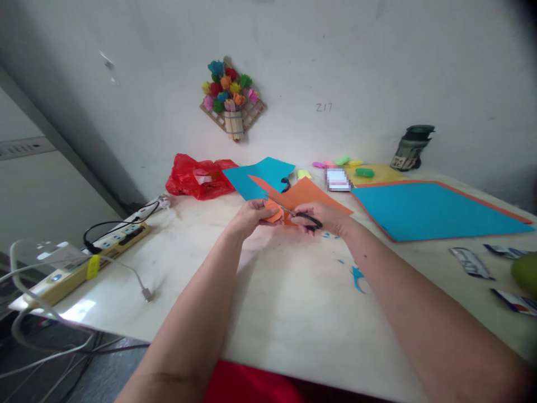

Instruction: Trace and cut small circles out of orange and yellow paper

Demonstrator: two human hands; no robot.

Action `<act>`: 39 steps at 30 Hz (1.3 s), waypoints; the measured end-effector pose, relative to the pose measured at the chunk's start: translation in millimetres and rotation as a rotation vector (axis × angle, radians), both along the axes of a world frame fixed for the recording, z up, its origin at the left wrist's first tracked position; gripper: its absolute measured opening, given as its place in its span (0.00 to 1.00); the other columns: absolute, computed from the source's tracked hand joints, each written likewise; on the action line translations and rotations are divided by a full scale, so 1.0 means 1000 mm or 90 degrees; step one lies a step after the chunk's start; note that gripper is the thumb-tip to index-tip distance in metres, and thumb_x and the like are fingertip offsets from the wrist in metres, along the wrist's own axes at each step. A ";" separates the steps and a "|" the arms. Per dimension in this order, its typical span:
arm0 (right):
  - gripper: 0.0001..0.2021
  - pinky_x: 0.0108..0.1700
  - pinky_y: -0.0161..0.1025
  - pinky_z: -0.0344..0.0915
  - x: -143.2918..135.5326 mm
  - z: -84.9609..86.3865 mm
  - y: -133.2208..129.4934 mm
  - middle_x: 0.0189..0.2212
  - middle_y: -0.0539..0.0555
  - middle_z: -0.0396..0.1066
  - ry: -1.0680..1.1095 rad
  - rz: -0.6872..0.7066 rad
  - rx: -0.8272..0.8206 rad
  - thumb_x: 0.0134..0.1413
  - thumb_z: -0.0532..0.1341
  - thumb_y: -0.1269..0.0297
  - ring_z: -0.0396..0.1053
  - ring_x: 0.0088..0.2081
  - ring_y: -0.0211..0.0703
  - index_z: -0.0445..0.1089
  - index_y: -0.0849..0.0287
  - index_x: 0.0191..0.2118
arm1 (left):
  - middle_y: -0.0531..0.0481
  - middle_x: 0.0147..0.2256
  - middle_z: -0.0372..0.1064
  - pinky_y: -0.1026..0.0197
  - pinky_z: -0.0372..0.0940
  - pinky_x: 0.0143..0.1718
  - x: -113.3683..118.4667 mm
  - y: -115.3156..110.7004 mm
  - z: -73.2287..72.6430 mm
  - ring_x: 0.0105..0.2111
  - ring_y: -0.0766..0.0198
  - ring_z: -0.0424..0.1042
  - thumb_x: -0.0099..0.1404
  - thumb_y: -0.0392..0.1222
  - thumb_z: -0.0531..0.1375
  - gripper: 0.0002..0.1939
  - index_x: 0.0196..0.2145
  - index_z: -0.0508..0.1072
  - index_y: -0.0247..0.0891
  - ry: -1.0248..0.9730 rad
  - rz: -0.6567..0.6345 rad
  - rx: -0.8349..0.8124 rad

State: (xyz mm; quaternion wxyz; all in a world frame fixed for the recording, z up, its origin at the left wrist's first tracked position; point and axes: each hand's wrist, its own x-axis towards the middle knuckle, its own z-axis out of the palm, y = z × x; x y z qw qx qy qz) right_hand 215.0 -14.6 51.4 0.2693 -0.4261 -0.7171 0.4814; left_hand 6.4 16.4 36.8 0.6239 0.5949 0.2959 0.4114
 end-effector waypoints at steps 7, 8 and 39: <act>0.17 0.17 0.28 0.53 -0.001 0.001 -0.001 0.16 0.46 0.62 0.002 -0.008 -0.008 0.44 0.60 0.51 0.57 0.15 0.29 0.67 0.62 0.32 | 0.47 0.27 0.70 0.59 0.67 0.34 -0.002 -0.001 0.000 0.28 0.64 0.72 0.51 0.39 0.64 0.11 0.28 0.68 0.31 0.007 -0.025 0.009; 0.17 0.17 0.28 0.54 -0.001 0.001 -0.001 0.16 0.47 0.62 0.004 -0.007 -0.007 0.44 0.60 0.51 0.57 0.15 0.29 0.67 0.62 0.32 | 0.46 0.27 0.70 0.59 0.67 0.34 -0.002 -0.001 0.000 0.28 0.63 0.72 0.51 0.39 0.64 0.11 0.28 0.68 0.31 0.010 -0.027 0.010; 0.21 0.15 0.29 0.51 0.000 -0.004 0.003 0.15 0.47 0.61 -0.045 -0.020 0.005 0.41 0.61 0.47 0.56 0.14 0.28 0.70 0.63 0.32 | 0.45 0.28 0.70 0.63 0.65 0.30 -0.008 -0.002 0.002 0.27 0.66 0.69 0.52 0.42 0.63 0.10 0.28 0.70 0.31 0.065 -0.061 0.020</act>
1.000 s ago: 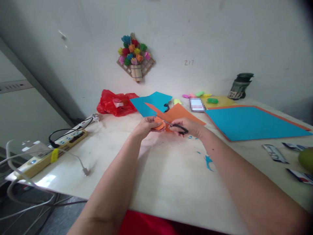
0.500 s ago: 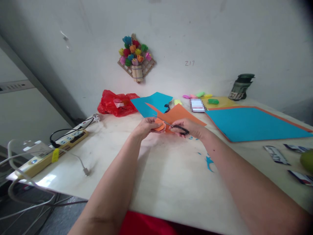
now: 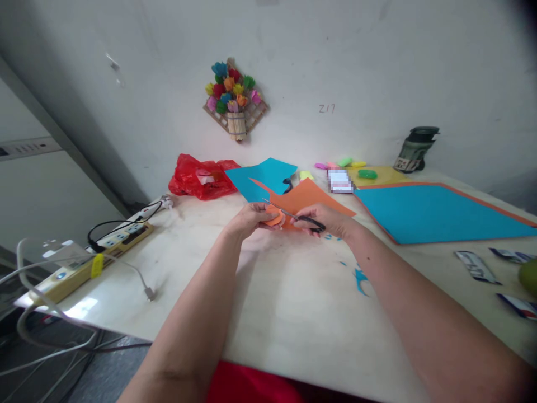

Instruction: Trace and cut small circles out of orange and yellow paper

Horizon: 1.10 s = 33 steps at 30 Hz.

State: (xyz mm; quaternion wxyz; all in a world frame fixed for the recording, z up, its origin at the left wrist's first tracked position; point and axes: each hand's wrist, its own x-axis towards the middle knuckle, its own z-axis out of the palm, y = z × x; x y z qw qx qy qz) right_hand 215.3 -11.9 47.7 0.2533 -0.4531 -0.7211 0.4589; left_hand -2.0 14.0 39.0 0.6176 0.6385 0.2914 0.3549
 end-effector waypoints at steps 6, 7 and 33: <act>0.23 0.15 0.29 0.51 0.000 0.002 -0.001 0.15 0.46 0.61 -0.004 0.001 0.000 0.40 0.62 0.47 0.55 0.13 0.28 0.71 0.63 0.35 | 0.45 0.27 0.69 0.64 0.65 0.29 -0.001 0.001 -0.001 0.26 0.67 0.69 0.52 0.43 0.63 0.10 0.27 0.71 0.31 0.014 0.000 -0.004; 0.23 0.15 0.29 0.51 0.000 0.002 -0.001 0.15 0.47 0.61 -0.004 0.001 -0.001 0.40 0.62 0.47 0.55 0.13 0.28 0.71 0.63 0.35 | 0.45 0.27 0.70 0.64 0.65 0.29 -0.001 0.002 -0.001 0.26 0.67 0.69 0.52 0.43 0.63 0.11 0.28 0.71 0.31 0.017 0.002 -0.007; 0.20 0.16 0.29 0.51 0.002 0.001 0.000 0.14 0.46 0.61 0.019 0.004 -0.001 0.40 0.63 0.50 0.54 0.13 0.27 0.72 0.63 0.35 | 0.47 0.25 0.68 0.63 0.65 0.28 -0.007 0.007 -0.006 0.24 0.66 0.69 0.52 0.44 0.63 0.11 0.27 0.71 0.31 0.013 0.007 -0.024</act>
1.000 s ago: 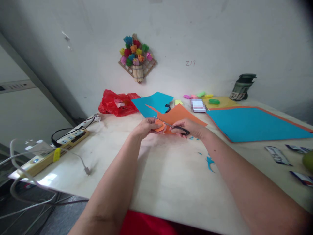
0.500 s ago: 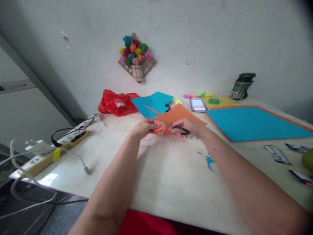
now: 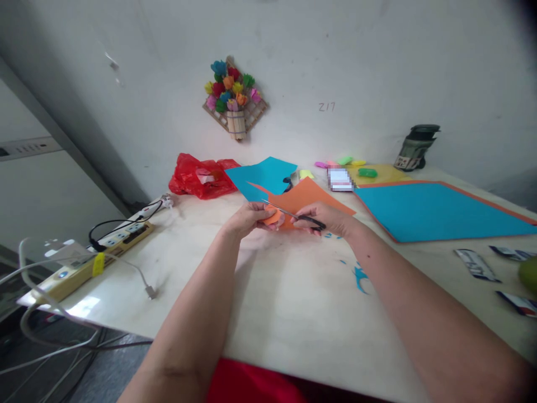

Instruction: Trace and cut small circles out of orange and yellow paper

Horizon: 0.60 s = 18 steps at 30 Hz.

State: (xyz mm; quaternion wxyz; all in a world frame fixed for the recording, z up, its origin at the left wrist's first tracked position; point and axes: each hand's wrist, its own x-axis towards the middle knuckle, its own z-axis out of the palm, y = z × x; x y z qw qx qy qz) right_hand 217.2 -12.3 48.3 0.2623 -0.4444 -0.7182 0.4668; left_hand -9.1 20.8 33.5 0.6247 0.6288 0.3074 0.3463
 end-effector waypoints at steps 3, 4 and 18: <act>0.21 0.16 0.29 0.51 0.000 -0.001 0.001 0.14 0.46 0.61 -0.004 -0.004 -0.001 0.40 0.63 0.50 0.54 0.13 0.28 0.72 0.64 0.35 | 0.48 0.24 0.67 0.63 0.65 0.27 -0.001 0.000 0.000 0.24 0.67 0.68 0.52 0.45 0.63 0.12 0.26 0.71 0.31 0.001 0.001 0.002; 0.21 0.16 0.29 0.51 0.000 -0.001 0.001 0.14 0.46 0.61 -0.006 -0.006 -0.002 0.40 0.63 0.50 0.54 0.13 0.28 0.72 0.64 0.35 | 0.49 0.23 0.67 0.63 0.65 0.27 -0.001 0.000 0.000 0.24 0.67 0.68 0.52 0.44 0.63 0.12 0.26 0.71 0.31 0.001 0.000 0.001; 0.21 0.15 0.29 0.52 0.000 -0.001 0.002 0.15 0.47 0.62 -0.019 0.000 0.004 0.39 0.63 0.50 0.55 0.13 0.28 0.73 0.63 0.35 | 0.49 0.21 0.67 0.64 0.65 0.25 -0.002 -0.002 0.004 0.20 0.69 0.67 0.51 0.42 0.64 0.11 0.25 0.71 0.30 -0.003 -0.007 -0.010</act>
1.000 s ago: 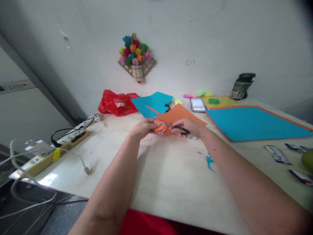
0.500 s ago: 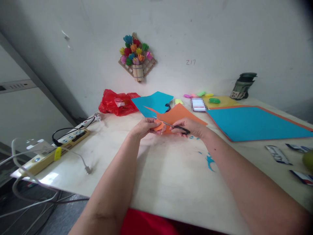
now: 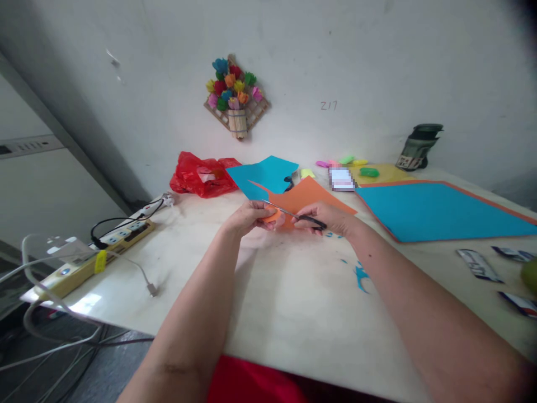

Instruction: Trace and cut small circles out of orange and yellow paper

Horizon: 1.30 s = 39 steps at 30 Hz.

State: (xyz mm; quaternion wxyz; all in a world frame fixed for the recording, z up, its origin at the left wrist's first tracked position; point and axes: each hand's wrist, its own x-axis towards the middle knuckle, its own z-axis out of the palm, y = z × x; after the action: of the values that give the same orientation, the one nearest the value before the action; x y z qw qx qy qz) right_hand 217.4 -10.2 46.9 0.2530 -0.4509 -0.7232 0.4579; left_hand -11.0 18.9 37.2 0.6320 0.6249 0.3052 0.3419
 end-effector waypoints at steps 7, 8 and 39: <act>0.20 0.15 0.29 0.52 0.000 -0.001 0.000 0.14 0.47 0.61 -0.001 -0.002 -0.002 0.39 0.64 0.51 0.55 0.13 0.28 0.73 0.62 0.35 | 0.50 0.20 0.67 0.65 0.64 0.25 0.000 -0.002 0.003 0.19 0.70 0.67 0.50 0.42 0.65 0.11 0.26 0.70 0.29 0.014 0.018 -0.018; 0.20 0.15 0.29 0.52 0.000 -0.001 0.000 0.14 0.46 0.61 -0.003 -0.001 -0.002 0.39 0.64 0.51 0.55 0.13 0.28 0.73 0.62 0.35 | 0.50 0.20 0.66 0.65 0.64 0.24 0.000 -0.002 0.003 0.19 0.70 0.66 0.50 0.41 0.65 0.11 0.25 0.70 0.29 0.014 0.021 -0.021; 0.18 0.15 0.29 0.53 -0.006 -0.006 0.005 0.14 0.46 0.59 0.120 -0.056 0.001 0.39 0.64 0.55 0.56 0.14 0.29 0.71 0.66 0.33 | 0.54 0.20 0.62 0.68 0.60 0.21 0.018 0.006 -0.012 0.18 0.74 0.62 0.48 0.39 0.66 0.14 0.25 0.64 0.32 -0.167 0.201 -0.041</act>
State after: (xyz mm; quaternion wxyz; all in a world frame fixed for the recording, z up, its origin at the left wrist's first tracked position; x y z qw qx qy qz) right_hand 211.3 -5.3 40.7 0.3402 -0.4370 -0.6762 0.4858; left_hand 6.9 24.5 25.1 0.6246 0.4985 0.3254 0.5054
